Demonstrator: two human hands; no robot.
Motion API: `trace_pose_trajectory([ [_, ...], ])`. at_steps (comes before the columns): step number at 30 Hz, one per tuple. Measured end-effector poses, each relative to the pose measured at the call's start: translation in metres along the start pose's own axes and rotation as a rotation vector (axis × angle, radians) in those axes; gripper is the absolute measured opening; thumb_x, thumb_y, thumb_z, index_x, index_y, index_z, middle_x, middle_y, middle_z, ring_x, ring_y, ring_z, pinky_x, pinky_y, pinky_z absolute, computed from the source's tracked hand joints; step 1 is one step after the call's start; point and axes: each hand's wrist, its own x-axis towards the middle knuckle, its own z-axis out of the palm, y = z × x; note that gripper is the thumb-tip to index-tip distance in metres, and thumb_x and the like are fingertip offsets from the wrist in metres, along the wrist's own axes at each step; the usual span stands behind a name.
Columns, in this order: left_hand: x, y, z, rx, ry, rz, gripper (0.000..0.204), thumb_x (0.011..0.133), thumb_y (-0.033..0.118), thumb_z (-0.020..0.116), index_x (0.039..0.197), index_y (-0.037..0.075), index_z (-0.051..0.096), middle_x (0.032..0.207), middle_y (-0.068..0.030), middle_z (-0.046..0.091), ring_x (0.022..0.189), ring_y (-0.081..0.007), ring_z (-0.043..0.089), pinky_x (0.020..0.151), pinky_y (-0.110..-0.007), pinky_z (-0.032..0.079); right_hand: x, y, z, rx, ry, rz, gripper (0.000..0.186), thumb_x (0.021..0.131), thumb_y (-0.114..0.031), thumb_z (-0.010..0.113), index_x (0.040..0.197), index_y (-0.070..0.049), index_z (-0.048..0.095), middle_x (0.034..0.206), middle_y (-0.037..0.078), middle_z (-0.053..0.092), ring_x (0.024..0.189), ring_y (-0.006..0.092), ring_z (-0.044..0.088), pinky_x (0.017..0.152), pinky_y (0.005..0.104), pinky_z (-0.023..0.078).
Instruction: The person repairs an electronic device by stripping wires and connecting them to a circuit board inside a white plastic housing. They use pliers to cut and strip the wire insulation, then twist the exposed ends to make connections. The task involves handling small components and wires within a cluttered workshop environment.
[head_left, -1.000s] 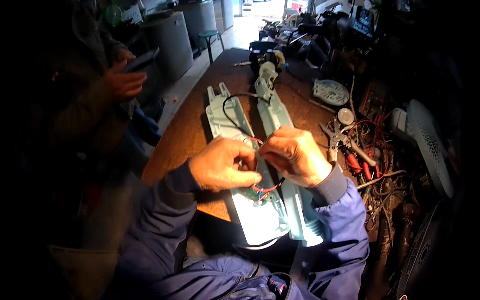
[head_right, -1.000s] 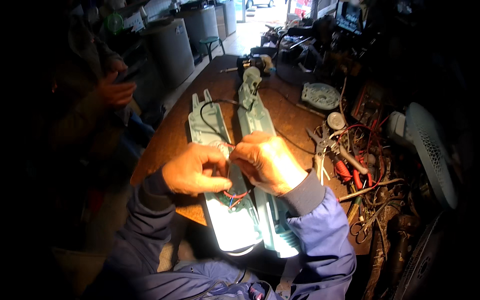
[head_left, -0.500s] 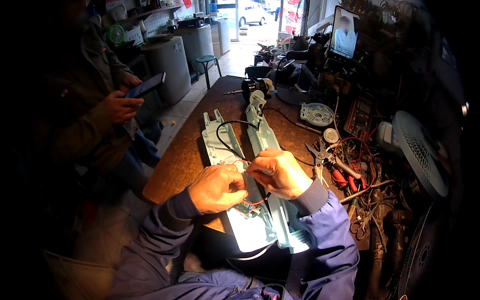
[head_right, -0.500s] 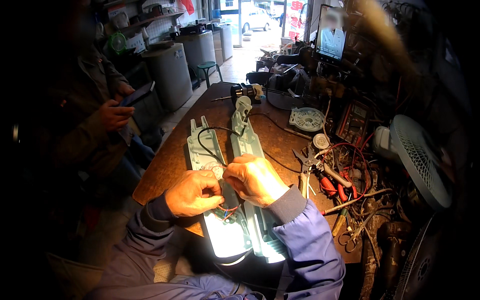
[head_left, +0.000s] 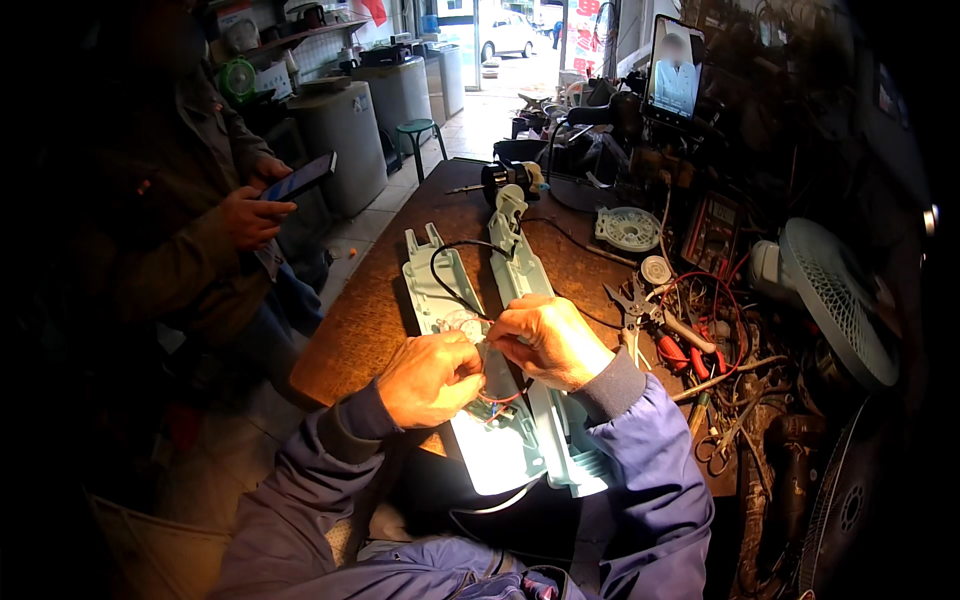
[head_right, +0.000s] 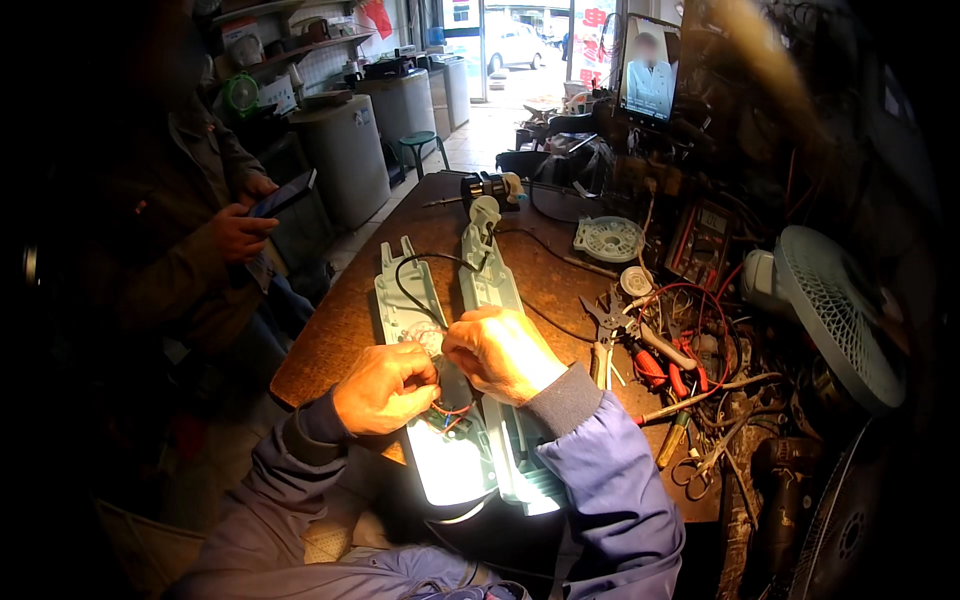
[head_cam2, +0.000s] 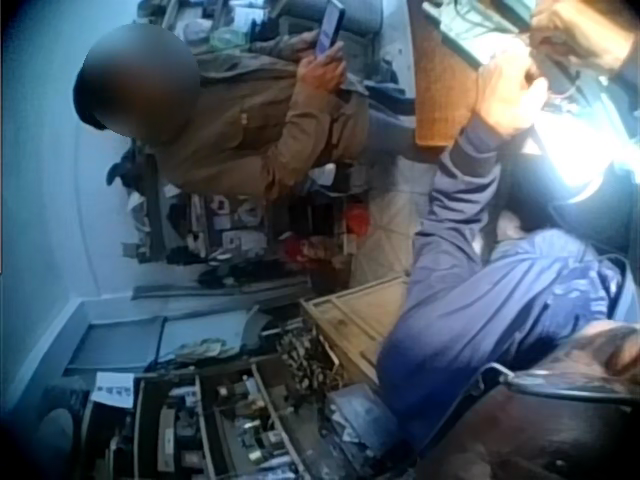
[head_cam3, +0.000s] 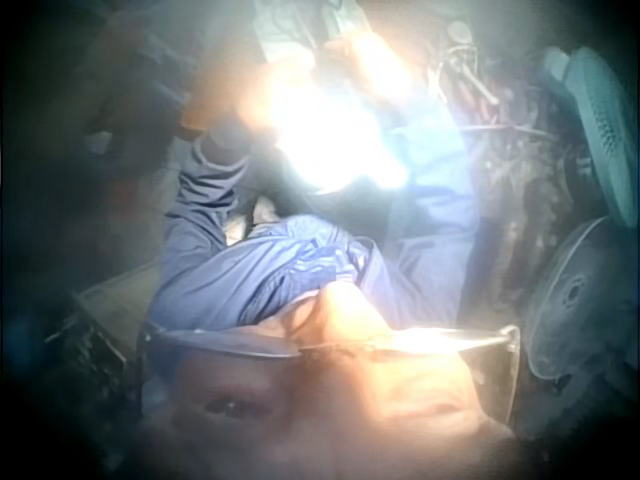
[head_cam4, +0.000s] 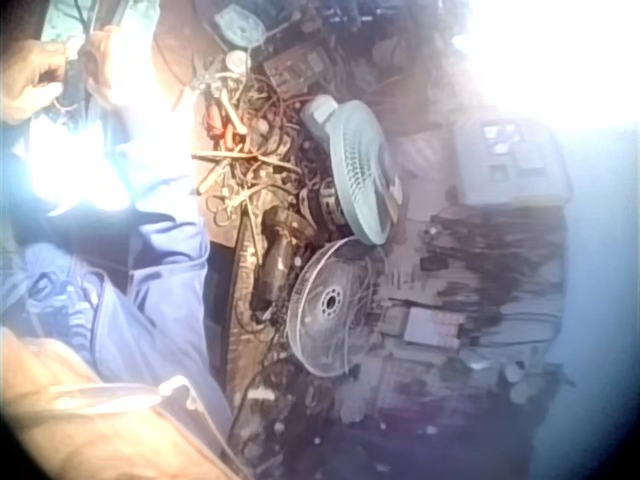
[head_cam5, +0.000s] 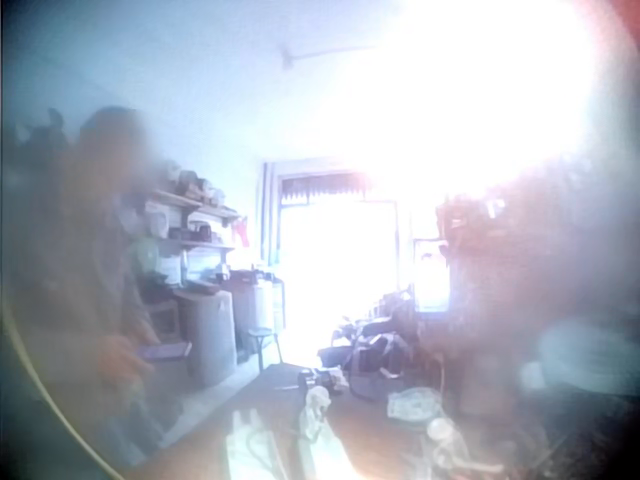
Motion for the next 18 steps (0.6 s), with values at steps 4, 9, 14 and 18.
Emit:
trace_pose_trajectory([
  [4, 0.002, -0.004, -0.008, -0.036, -0.065, 0.006, 0.017, 0.085, 0.016, 0.08, 0.09, 0.001, 0.072, 0.082, -0.0145, 0.069, 0.069, -0.0278, 0.067, 0.062, -0.036, 0.052, 0.003, -0.002, -0.002, 0.048, -0.039, 0.009, 0.014, 0.078, 0.002, 0.075, 0.091, -0.002, 0.072, 0.082, 0.015, 0.067, 0.081, 0.0377, 0.067, 0.07, 0.0462, 0.053],
  [9, 0.015, 0.0, -0.003, -0.177, 0.015, -0.128, 0.025, 0.088, 0.022, 0.084, 0.093, -0.001, 0.075, 0.078, -0.0131, 0.072, 0.07, -0.025, 0.072, 0.065, -0.035, 0.055, 0.002, -0.004, -0.009, 0.064, -0.071, 0.067, 0.016, 0.078, 0.003, 0.073, 0.093, -0.002, 0.073, 0.083, 0.015, 0.068, 0.082, 0.0362, 0.068, 0.072, 0.0454, 0.053],
  [14, 0.01, -0.006, 0.006, -0.446, 0.098, -0.242, 0.013, 0.093, 0.01, 0.079, 0.099, -0.001, 0.076, 0.077, -0.0092, 0.074, 0.07, -0.0117, 0.072, 0.065, -0.029, 0.056, 0.003, -0.004, -0.007, 0.115, -0.067, 0.055, 0.016, 0.079, 0.003, 0.074, 0.094, -0.002, 0.073, 0.084, 0.014, 0.069, 0.083, 0.0356, 0.068, 0.073, 0.0447, 0.053],
  [18, 0.009, -0.015, 0.01, -0.464, 0.099, -0.221, 0.013, 0.094, 0.01, 0.077, 0.1, -0.001, 0.077, 0.076, -0.0089, 0.074, 0.07, -0.0119, 0.071, 0.065, -0.029, 0.056, 0.004, -0.003, -0.012, 0.133, -0.107, 0.067, 0.015, 0.081, 0.0, 0.076, 0.096, -0.004, 0.074, 0.086, 0.012, 0.069, 0.082, 0.0348, 0.068, 0.073, 0.0438, 0.053],
])
